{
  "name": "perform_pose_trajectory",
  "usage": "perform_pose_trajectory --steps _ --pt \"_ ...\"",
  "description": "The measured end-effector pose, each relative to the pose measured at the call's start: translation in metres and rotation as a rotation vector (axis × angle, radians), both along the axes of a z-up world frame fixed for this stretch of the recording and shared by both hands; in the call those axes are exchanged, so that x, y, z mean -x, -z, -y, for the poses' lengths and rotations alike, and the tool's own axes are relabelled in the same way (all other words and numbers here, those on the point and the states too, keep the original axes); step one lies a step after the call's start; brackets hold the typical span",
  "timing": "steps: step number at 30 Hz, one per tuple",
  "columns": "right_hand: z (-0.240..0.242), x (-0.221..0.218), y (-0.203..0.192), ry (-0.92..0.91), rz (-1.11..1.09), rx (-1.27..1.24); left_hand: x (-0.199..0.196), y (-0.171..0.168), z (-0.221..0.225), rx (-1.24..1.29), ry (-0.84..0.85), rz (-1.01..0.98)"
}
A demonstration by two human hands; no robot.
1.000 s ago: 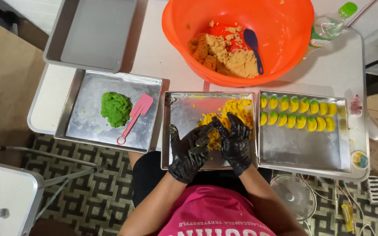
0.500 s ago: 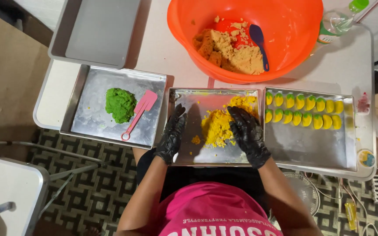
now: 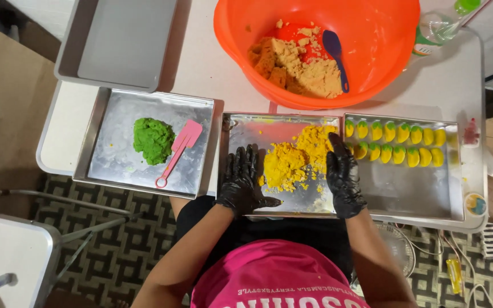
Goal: Shaping small portions of yellow dough into uniform units and placing them on a metal tray.
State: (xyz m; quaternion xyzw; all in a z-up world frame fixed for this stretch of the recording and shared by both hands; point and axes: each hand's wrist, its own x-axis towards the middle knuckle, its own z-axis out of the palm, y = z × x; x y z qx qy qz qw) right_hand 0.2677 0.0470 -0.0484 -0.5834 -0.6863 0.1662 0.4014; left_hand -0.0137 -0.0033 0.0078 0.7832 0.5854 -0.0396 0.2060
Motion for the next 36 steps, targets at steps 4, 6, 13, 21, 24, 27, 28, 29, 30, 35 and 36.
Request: perform_pose_trajectory --steps 4,6,13,21,24,27,28,29,30,35,36 --pt "-0.005 0.017 0.013 0.024 0.518 -0.257 -0.005 0.019 -0.023 -0.005 0.06 -0.026" --pt "-0.009 0.024 0.021 0.066 0.621 -0.127 -0.008 0.024 -0.031 0.017 0.04 0.032" --pt "-0.053 0.026 0.042 0.285 0.877 -0.273 -0.013 0.032 -0.033 -0.154 0.105 -0.112" --pt "-0.082 0.022 0.017 0.067 0.818 -0.595 -0.01 0.032 -0.036 -0.076 0.019 0.112" --pt "-0.073 0.007 0.067 0.055 0.784 -0.26 -0.013 0.023 -0.036 -0.031 0.004 0.048" --pt "-0.036 0.016 0.074 -0.012 -0.373 0.063 -0.013 0.033 -0.038 -0.032 0.006 0.04" --pt "-0.025 0.025 0.076 -0.009 -0.372 0.063 -0.014 0.031 -0.038 -0.032 0.008 0.042" --pt "-0.014 0.034 0.078 -0.063 -1.235 0.305 -0.015 0.028 -0.038 -0.025 -0.009 0.073" --pt "-0.002 0.044 0.081 -0.121 -2.098 0.55 -0.016 0.026 -0.038 -0.018 -0.027 0.103" --pt "0.025 0.08 0.062 -0.317 -0.126 -0.177 -0.019 0.054 -0.037 -0.09 0.039 -0.023" --pt "0.03 0.083 0.055 -0.324 0.738 -0.447 -0.018 0.055 -0.039 -0.135 0.096 -0.079"
